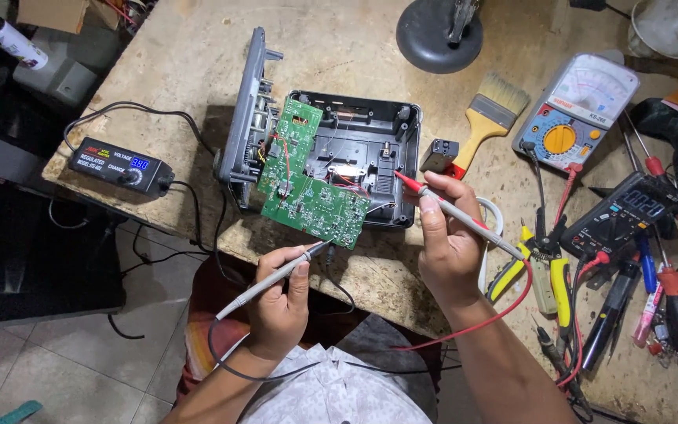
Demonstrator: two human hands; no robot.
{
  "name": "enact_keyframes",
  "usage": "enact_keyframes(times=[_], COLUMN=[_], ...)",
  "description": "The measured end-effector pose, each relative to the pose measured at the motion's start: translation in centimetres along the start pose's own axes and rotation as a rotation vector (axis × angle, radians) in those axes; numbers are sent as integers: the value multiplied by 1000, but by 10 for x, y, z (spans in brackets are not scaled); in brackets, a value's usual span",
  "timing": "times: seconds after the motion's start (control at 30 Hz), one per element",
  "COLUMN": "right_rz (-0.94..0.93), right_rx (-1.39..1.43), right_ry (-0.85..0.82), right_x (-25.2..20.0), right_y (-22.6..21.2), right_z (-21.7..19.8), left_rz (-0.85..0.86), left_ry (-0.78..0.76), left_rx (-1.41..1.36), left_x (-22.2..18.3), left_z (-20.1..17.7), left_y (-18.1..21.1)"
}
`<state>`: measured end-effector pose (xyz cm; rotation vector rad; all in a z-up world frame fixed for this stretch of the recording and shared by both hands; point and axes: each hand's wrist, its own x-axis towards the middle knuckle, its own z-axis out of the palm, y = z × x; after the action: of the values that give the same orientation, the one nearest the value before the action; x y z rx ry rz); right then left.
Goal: Measuring voltage on a circuit board using a multimeter during an electronics repair task.
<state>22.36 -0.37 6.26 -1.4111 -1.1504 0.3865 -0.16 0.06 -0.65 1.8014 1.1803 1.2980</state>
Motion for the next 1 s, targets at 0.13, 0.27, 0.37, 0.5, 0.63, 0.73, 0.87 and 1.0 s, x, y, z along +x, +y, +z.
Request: enact_keyframes(times=[0.13, 0.27, 0.37, 0.5, 0.63, 0.73, 0.87, 1.0], right_rz=[-1, 58, 3, -48, -10, 18, 89, 139], right_rx=[70, 61, 66, 49, 129, 30, 6, 244], right_ry=[-28, -137, -200, -208, -197, -241, -238, -298], right_x=[1, -2, -4, -4, 0, 2, -1, 3], right_y=[3, 5, -2, -4, -5, -3, 4, -3], right_z=[3, 3, 4, 6, 6, 3, 0, -3], left_rz=[12, 12, -13, -84, -132, -115, -186, -321], left_ry=[-4, -7, -17, -19, -103, -125, -117, -106], left_rx=[-3, -17, -31, -108, -421, -462, -478, -649], left_x=[1, 1, 0, -2, 6, 11, 15, 19], left_z=[1, 0, 0, 2, 0, -4, -4, -9], left_y=[-3, -2, -3, -1, 20, 28, 31, 34])
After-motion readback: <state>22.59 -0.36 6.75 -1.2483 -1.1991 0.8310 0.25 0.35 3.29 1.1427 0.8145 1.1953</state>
